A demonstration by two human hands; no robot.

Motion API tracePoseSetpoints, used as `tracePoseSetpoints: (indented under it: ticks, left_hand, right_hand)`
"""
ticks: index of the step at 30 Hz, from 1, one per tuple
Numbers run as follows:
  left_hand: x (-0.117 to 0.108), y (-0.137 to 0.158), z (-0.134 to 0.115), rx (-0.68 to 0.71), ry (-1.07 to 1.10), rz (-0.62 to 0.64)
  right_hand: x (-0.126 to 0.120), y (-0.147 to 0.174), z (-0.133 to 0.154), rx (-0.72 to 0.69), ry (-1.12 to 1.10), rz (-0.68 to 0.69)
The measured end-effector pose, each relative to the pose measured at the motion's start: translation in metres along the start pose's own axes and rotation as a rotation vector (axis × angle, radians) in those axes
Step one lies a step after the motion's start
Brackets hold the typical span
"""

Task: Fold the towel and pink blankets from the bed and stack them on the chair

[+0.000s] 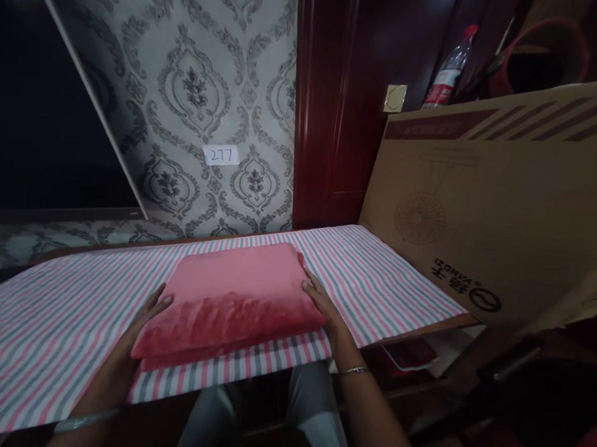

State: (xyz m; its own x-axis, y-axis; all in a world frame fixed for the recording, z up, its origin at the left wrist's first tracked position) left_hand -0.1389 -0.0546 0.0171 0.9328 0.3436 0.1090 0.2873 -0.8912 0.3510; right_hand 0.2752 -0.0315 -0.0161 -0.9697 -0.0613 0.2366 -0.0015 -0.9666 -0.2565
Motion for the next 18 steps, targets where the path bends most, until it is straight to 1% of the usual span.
tracePoseSetpoints:
  ticks: [3, 7, 11, 15, 18]
  left_hand:
    - [0.000, 0.009, -0.003, 0.023, -0.008, -0.018]
    - [-0.001, 0.016, -0.002, 0.033, -0.025, 0.002]
    - [-0.005, 0.010, 0.001, 0.084, -0.026, 0.027]
    - [-0.005, 0.003, 0.003, 0.027, -0.002, 0.035]
    - [-0.003, 0.004, 0.002, 0.029, 0.037, 0.059]
  right_hand:
    - [0.002, 0.001, 0.003, -0.001, -0.005, 0.013]
    - [0.003, 0.001, 0.004, -0.007, -0.031, 0.008]
    - [0.004, 0.002, 0.002, -0.014, -0.062, 0.006]
    - [0.003, 0.002, 0.001, -0.007, -0.061, 0.008]
    - [0.001, 0.002, -0.002, 0.044, -0.068, 0.001]
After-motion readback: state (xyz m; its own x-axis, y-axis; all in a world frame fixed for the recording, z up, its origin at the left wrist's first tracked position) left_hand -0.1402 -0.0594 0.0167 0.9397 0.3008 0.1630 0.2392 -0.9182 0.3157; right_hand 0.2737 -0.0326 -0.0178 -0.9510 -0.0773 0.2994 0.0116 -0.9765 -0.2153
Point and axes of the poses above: each hand's wrist, its own y-axis away from the middle knuckle, its own x-axis out of the palm, z = x × y, the point moved 4 cm from there along -y, towards the middle knuckle, and after that the axes turned 10 degrees about -x, right-handed, at the moved point
